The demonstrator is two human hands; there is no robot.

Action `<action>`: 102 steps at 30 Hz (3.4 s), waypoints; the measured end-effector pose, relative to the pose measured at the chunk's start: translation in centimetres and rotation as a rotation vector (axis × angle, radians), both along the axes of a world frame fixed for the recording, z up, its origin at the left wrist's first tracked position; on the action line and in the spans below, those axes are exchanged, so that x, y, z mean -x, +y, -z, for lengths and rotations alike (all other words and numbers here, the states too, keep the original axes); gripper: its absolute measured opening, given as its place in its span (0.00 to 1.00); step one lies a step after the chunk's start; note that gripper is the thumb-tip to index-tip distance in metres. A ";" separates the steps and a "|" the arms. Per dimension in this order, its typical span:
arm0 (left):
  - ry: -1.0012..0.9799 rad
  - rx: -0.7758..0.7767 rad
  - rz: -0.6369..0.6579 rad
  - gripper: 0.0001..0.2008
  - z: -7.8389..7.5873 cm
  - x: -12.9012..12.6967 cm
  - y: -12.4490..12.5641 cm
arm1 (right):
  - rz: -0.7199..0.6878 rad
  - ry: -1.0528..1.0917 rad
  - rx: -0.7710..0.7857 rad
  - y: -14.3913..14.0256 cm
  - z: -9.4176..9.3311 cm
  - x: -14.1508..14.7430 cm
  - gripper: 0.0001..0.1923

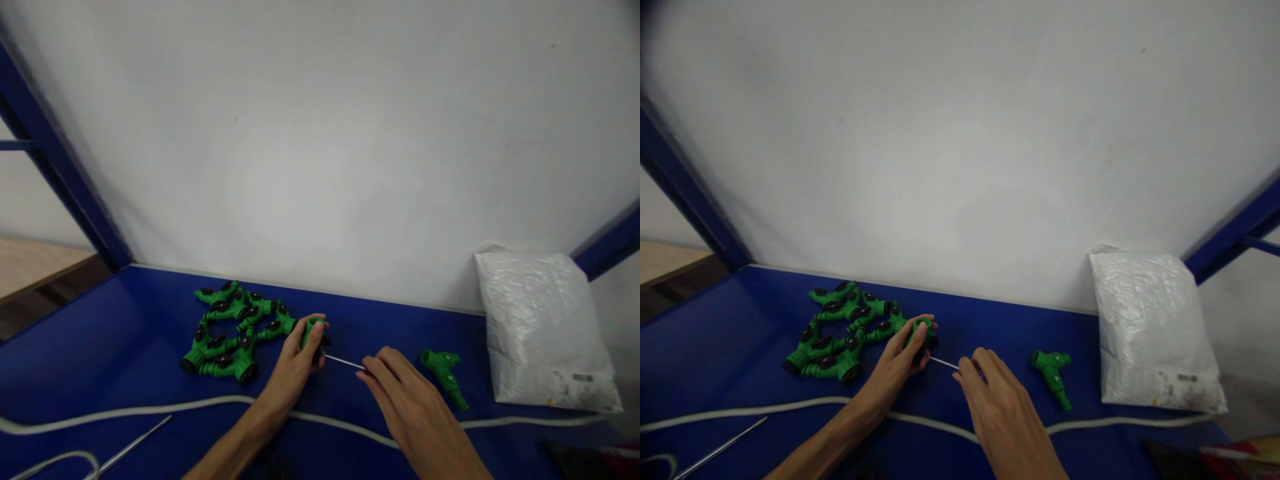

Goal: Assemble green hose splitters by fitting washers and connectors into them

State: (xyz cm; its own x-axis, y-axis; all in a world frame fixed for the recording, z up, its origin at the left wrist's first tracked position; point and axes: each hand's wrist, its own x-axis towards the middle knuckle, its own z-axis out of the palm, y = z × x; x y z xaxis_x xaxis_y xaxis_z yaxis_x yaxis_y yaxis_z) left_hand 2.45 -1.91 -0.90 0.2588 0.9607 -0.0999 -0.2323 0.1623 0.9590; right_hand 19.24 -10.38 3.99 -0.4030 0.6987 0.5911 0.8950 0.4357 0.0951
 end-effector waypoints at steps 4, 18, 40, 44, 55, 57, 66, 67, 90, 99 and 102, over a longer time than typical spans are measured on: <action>0.034 -0.045 -0.024 0.27 -0.2 0.1 0.0 | -0.015 -0.051 -0.028 -0.2 -0.4 0.0 0.24; -0.016 -0.029 0.006 0.21 -0.1 0.1 0.2 | -0.002 -0.036 -0.026 -0.4 0.8 -0.9 0.22; 0.026 -0.136 -0.001 0.18 0.1 0.2 0.5 | 0.006 0.280 0.198 0.0 2.0 -0.3 0.13; 0.043 -0.175 0.018 0.17 0.5 0.3 0.5 | 0.034 0.226 0.149 0.2 2.2 -0.6 0.17; 0.075 -0.047 0.037 0.23 0.1 0.3 0.2 | 0.045 -0.008 -0.007 0.2 3.2 -1.3 0.25; 0.076 -0.024 0.037 0.25 0.0 0.4 0.2 | 0.027 -0.006 0.016 0.0 3.6 -1.4 0.22; 0.167 -0.047 -0.017 0.24 -0.1 0.7 0.1 | 0.022 0.225 0.250 0.1 2.9 -1.0 0.14; 0.163 -0.039 -0.014 0.24 -0.1 0.7 0.0 | 0.012 0.216 0.240 0.0 2.8 -1.0 0.13; 0.167 -0.095 -0.027 0.25 0.3 0.6 0.1 | -0.073 0.042 0.018 -0.3 0.7 -0.8 0.23; 0.159 -0.063 -0.056 0.25 0.0 0.6 0.1 | 0.019 0.091 0.070 -0.3 3.3 -1.4 0.17; 0.173 -0.069 -0.051 0.25 -0.2 0.6 0.0 | 0.116 0.225 0.137 -0.2 3.3 -1.0 0.19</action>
